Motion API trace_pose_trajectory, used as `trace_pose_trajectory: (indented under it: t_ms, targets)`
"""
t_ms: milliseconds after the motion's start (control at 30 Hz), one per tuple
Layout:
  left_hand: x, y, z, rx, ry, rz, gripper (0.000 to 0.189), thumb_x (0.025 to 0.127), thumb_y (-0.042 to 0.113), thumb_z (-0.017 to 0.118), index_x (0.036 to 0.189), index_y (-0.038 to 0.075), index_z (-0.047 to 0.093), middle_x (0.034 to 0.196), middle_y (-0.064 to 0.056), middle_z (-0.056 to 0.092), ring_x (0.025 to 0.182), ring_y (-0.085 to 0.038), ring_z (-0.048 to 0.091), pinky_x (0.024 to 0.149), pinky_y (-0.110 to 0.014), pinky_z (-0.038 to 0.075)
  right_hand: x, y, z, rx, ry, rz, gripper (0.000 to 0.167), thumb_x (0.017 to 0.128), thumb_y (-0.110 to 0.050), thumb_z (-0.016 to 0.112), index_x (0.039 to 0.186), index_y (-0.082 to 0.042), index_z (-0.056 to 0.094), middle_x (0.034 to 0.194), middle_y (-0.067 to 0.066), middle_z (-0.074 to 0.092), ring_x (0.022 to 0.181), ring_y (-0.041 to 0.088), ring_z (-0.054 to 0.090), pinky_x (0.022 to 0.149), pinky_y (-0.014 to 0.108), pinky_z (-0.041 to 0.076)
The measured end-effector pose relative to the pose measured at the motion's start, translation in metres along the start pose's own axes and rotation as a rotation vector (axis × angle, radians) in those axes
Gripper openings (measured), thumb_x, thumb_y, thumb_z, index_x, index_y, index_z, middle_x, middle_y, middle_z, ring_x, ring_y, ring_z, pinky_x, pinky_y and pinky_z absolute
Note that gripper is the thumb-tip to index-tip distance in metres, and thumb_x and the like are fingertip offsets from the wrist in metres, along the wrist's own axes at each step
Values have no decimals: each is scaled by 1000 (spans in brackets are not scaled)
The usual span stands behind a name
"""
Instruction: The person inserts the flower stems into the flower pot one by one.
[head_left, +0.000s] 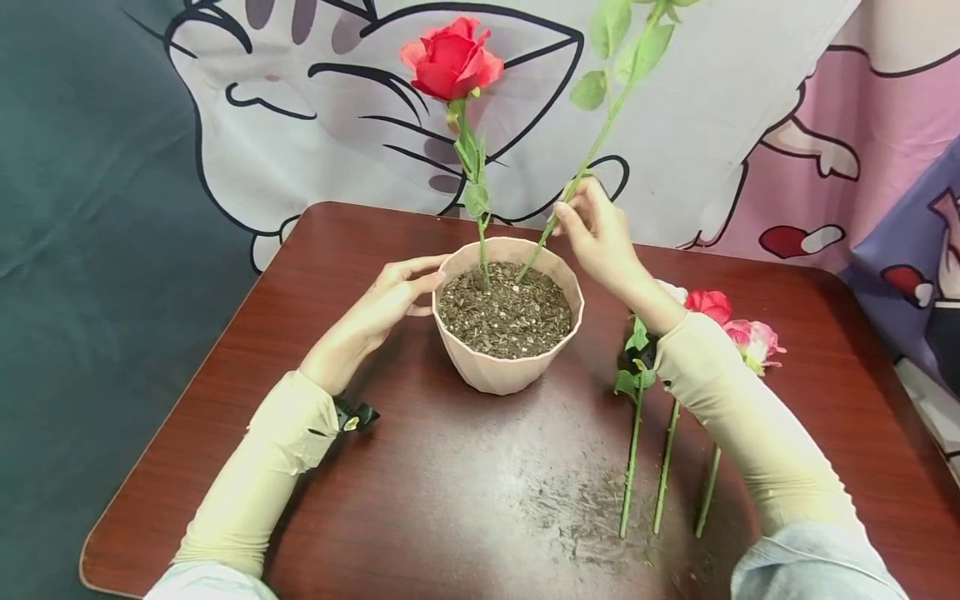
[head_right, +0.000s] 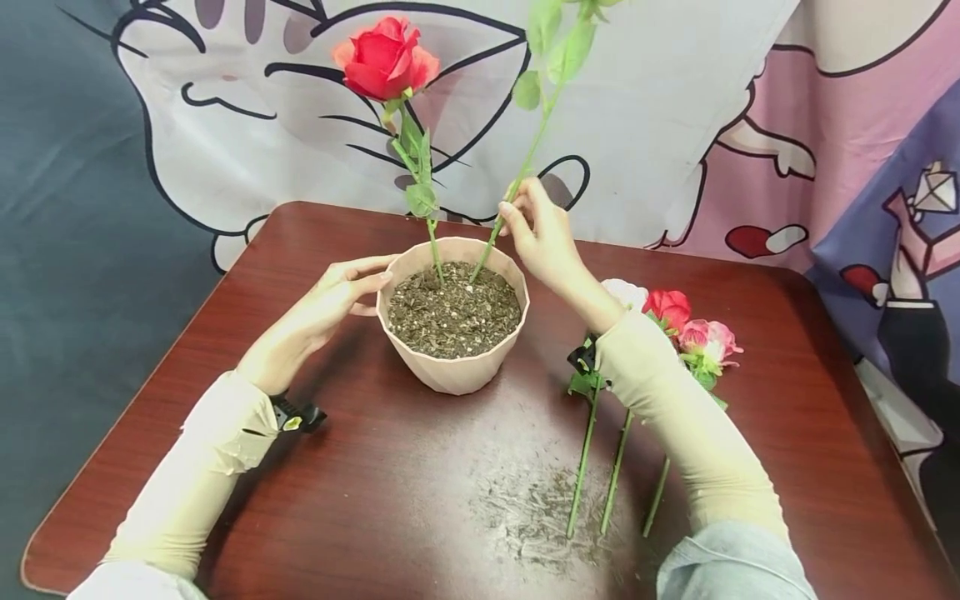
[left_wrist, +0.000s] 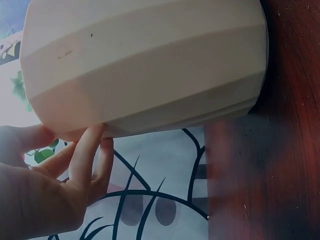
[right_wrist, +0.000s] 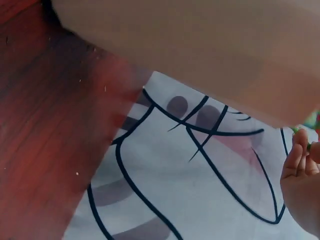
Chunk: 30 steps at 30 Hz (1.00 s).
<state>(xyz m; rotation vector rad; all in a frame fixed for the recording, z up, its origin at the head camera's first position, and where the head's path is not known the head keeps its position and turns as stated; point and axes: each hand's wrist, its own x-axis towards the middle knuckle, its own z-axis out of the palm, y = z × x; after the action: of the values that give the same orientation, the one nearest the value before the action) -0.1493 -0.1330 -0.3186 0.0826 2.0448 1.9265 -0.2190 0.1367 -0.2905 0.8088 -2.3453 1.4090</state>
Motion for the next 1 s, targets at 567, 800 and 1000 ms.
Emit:
trace_pose_trajectory:
  t_ms: [567,800,1000]
  targets:
    - [0,2,-2,17,-13,5,42,96,11,48,138,9,46,135,-12,48,116,-24,49,91,-45,47,1,14,14,-94,-231,18,12,95,-13,54,98,-2,52,76,9,65,68,19,59,63,20,42]
    - [2,5,-3,27,-32,1,42,96,11,49,138,8,46,135,-12,48,116,-22,49,90,-44,47,2,12,12,-148,-278,-48,8,94,-12,56,95,-4,53,74,6,67,65,17,53,62,23,37]
    - [3,2,-3,17,-26,-8,42,96,11,48,138,8,46,135,-12,48,116,-23,49,91,-45,46,5,17,15,-151,-294,-72,11,93,-13,58,96,-4,54,76,6,68,66,17,57,62,23,39]
